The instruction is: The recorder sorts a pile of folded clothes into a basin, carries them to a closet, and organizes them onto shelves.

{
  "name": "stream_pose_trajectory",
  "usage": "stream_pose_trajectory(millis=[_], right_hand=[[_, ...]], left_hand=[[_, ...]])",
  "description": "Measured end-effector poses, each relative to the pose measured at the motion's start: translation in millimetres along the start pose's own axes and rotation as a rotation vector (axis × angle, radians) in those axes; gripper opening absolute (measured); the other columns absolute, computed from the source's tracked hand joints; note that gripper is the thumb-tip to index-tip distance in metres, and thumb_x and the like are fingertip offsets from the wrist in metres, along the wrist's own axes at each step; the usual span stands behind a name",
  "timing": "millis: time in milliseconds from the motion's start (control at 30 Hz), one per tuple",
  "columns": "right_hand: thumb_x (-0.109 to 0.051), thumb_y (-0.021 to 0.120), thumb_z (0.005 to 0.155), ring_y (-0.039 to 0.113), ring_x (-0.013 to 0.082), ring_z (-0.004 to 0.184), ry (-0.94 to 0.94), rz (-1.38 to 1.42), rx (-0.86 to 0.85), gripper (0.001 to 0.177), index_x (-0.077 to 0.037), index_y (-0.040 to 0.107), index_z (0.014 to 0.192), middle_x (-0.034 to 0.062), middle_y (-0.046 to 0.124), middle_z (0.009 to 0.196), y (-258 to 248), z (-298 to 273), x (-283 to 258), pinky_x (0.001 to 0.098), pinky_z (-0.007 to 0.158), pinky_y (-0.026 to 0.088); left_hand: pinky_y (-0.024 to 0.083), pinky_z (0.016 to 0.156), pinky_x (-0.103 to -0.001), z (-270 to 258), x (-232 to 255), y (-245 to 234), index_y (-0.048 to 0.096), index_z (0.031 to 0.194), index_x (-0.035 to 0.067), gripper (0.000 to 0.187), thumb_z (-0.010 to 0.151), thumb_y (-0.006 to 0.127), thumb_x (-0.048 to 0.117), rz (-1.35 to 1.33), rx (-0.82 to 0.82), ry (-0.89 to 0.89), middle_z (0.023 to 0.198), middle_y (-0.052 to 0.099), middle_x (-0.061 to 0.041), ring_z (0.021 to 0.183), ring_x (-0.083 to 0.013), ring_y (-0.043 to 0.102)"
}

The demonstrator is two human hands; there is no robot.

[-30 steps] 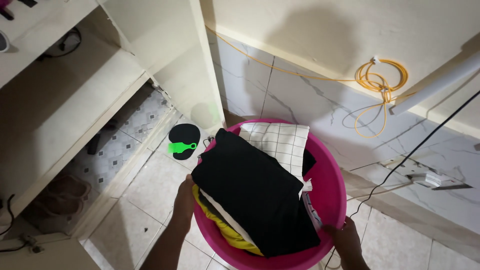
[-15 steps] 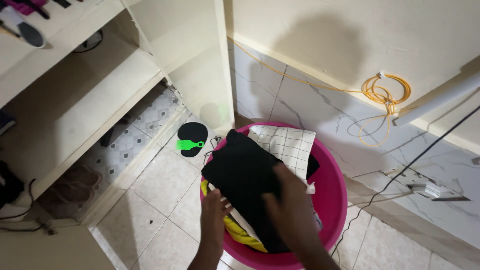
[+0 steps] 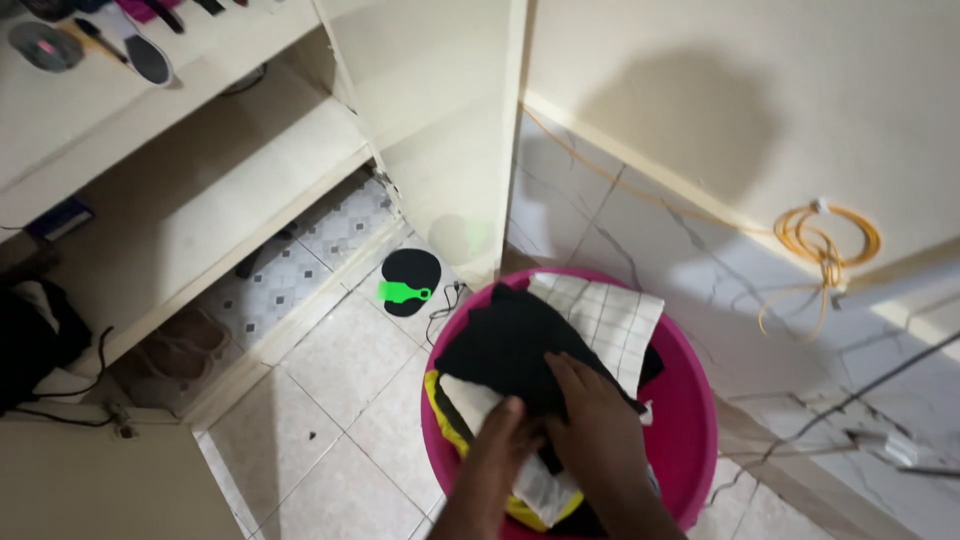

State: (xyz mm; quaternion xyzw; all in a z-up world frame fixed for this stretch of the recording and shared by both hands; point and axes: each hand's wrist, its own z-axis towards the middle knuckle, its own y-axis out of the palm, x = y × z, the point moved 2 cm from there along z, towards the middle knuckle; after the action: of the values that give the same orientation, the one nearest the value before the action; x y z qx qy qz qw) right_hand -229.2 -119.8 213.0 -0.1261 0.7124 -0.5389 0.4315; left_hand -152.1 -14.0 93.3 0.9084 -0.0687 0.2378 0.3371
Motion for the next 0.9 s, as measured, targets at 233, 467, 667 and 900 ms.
stream_pose_trajectory(millis=[233,467,667,900], right_hand=[[-0.017,0.079,0.068,0.050,0.0365,0.138,-0.471,-0.104,0.018,0.076,-0.016,0.057,0.141,0.0137,0.053,0.151,63,-10,27,0.0499,0.106,0.042],[-0.034,0.083,0.072,0.051,0.0328,0.139,-0.160,0.576,-0.087,0.088,-0.008,0.047,0.147,0.0192,0.052,0.146,22,64,-77,0.0449,0.113,0.039],[-0.037,0.080,0.078,0.057,0.0311,0.138,0.330,0.933,-0.886,0.086,-0.007,0.044,0.150,0.0165,0.059,0.145,144,133,-168,0.0425,0.114,0.042],[-0.026,0.083,0.069,0.066,0.0353,0.122,0.389,1.134,-0.927,0.088,-0.003,0.050,0.147,0.0208,0.067,0.136,254,201,-334,0.0482,0.103,0.051]], left_hand=[[0.056,0.086,-0.036,-45,55,32,0.071,0.113,0.009,0.040,0.086,0.070,0.038,-0.525,0.017,-0.089,0.101,0.074,-0.009,0.095,-0.0233,0.070],[0.059,0.078,-0.035,-32,111,-131,0.066,0.124,0.001,0.048,0.116,0.054,0.047,-0.625,-0.943,0.050,0.101,0.072,-0.009,0.089,-0.0232,0.071],[0.057,0.077,-0.047,-74,241,-201,0.072,0.126,0.005,0.051,0.082,0.069,0.031,-0.349,0.368,0.128,0.106,0.075,-0.018,0.087,-0.0329,0.072],[0.038,0.115,-0.052,-70,371,-302,0.047,0.153,0.010,0.084,0.081,0.071,0.045,-0.146,0.577,0.077,0.151,0.056,-0.020,0.133,-0.0415,0.055]])
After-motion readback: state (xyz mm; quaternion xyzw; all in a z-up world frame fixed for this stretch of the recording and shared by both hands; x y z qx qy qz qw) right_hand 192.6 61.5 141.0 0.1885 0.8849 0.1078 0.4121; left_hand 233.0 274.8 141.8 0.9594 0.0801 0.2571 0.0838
